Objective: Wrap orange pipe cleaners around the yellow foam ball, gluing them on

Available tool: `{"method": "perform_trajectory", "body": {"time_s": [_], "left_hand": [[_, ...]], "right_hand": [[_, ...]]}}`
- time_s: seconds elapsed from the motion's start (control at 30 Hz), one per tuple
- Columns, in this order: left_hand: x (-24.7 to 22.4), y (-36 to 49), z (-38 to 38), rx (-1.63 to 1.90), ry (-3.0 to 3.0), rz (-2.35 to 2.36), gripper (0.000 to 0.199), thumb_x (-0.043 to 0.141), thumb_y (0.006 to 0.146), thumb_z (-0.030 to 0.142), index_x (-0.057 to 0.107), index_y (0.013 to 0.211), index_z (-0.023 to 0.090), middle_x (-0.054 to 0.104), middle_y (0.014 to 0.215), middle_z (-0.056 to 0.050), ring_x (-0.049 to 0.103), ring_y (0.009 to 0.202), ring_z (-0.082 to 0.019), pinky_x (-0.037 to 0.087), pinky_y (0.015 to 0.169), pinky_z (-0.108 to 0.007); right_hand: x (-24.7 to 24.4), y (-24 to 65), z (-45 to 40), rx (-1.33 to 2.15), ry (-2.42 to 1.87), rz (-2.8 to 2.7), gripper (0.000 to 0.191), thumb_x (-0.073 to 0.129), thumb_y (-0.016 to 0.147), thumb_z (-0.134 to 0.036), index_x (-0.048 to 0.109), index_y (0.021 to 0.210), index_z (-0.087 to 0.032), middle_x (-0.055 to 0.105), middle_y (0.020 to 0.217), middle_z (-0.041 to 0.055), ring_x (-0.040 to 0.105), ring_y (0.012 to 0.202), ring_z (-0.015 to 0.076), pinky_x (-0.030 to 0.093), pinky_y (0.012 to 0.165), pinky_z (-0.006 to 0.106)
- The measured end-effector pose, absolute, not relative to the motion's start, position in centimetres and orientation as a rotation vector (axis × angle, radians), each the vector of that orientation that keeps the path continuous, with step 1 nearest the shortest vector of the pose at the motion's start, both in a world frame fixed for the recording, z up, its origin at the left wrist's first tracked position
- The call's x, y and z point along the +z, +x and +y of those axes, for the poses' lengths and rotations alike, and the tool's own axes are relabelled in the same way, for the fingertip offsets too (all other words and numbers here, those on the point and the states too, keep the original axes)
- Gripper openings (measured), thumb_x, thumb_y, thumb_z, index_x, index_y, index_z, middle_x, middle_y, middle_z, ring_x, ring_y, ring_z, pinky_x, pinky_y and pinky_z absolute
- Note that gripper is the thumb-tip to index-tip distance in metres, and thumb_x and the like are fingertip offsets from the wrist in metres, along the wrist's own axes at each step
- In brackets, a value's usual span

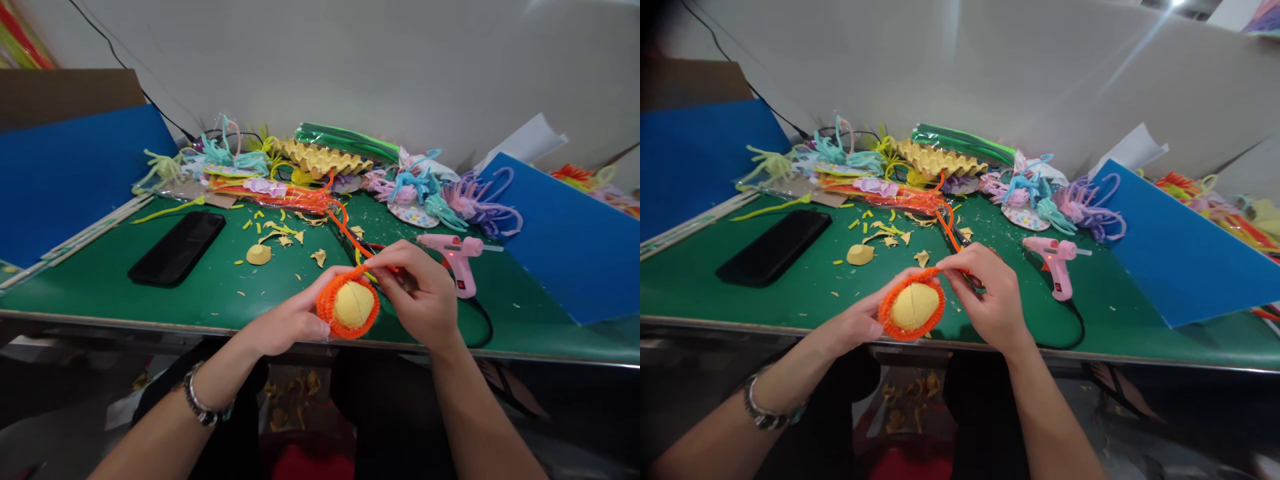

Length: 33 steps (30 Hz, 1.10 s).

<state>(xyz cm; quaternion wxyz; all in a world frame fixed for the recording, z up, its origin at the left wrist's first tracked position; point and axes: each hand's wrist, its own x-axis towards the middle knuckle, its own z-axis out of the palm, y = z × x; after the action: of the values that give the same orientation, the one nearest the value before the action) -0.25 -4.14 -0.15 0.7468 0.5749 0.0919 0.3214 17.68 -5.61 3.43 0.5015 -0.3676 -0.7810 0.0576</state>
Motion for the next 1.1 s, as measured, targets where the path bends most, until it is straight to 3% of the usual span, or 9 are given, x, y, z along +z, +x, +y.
{"method": "perform_trajectory", "body": {"time_s": [0.2, 0.37, 0.8, 1.1], "left_hand": [[0.50, -0.35, -4.48, 0.685, 1.286, 0.265, 0.070, 0.064, 0.068, 0.045, 0.038, 0.130, 0.025, 0.053, 0.113, -0.004, 0.051, 0.093, -0.020, 0.037, 0.076, -0.027], [0.61, -0.28, -4.65, 0.710, 1.315, 0.286, 0.072, 0.065, 0.068, 0.050, 0.039, 0.129, 0.024, 0.054, 0.108, -0.004, 0.048, 0.078, -0.014, 0.036, 0.068, -0.024], [0.40, -0.30, -4.68, 0.750, 1.317, 0.319, 0.058, 0.062, 0.068, 0.032, 0.045, 0.122, 0.022, 0.056, 0.100, -0.003, 0.047, 0.073, -0.014, 0.037, 0.065, -0.025], [0.90, -0.31, -4.62, 0.701, 1.367, 0.275, 0.070, 0.065, 0.068, 0.050, 0.039, 0.127, 0.023, 0.053, 0.100, -0.004, 0.046, 0.075, -0.013, 0.037, 0.067, -0.023]], "right_hand": [[3.43, 17.70, -5.66, 0.137, -0.909, -1.886, 0.015, 0.052, 0.081, -0.007, 0.060, 0.080, -0.020, 0.061, 0.070, -0.0015, 0.049, 0.059, 0.0084, 0.036, 0.050, 0.022], [3.39, 17.72, -5.67, 0.147, -0.915, -1.882, 0.015, 0.053, 0.081, -0.007, 0.060, 0.080, -0.020, 0.061, 0.070, -0.0013, 0.051, 0.062, 0.0093, 0.037, 0.052, 0.022], [3.49, 17.60, -5.68, 0.145, -0.921, -1.891, 0.014, 0.053, 0.081, -0.007, 0.060, 0.080, -0.020, 0.061, 0.071, -0.0019, 0.047, 0.057, 0.0077, 0.034, 0.048, 0.022], [3.33, 17.75, -5.64, 0.164, -0.946, -1.887, 0.014, 0.053, 0.082, -0.010, 0.061, 0.081, -0.021, 0.062, 0.072, -0.0017, 0.050, 0.061, 0.0094, 0.036, 0.051, 0.023]]}}
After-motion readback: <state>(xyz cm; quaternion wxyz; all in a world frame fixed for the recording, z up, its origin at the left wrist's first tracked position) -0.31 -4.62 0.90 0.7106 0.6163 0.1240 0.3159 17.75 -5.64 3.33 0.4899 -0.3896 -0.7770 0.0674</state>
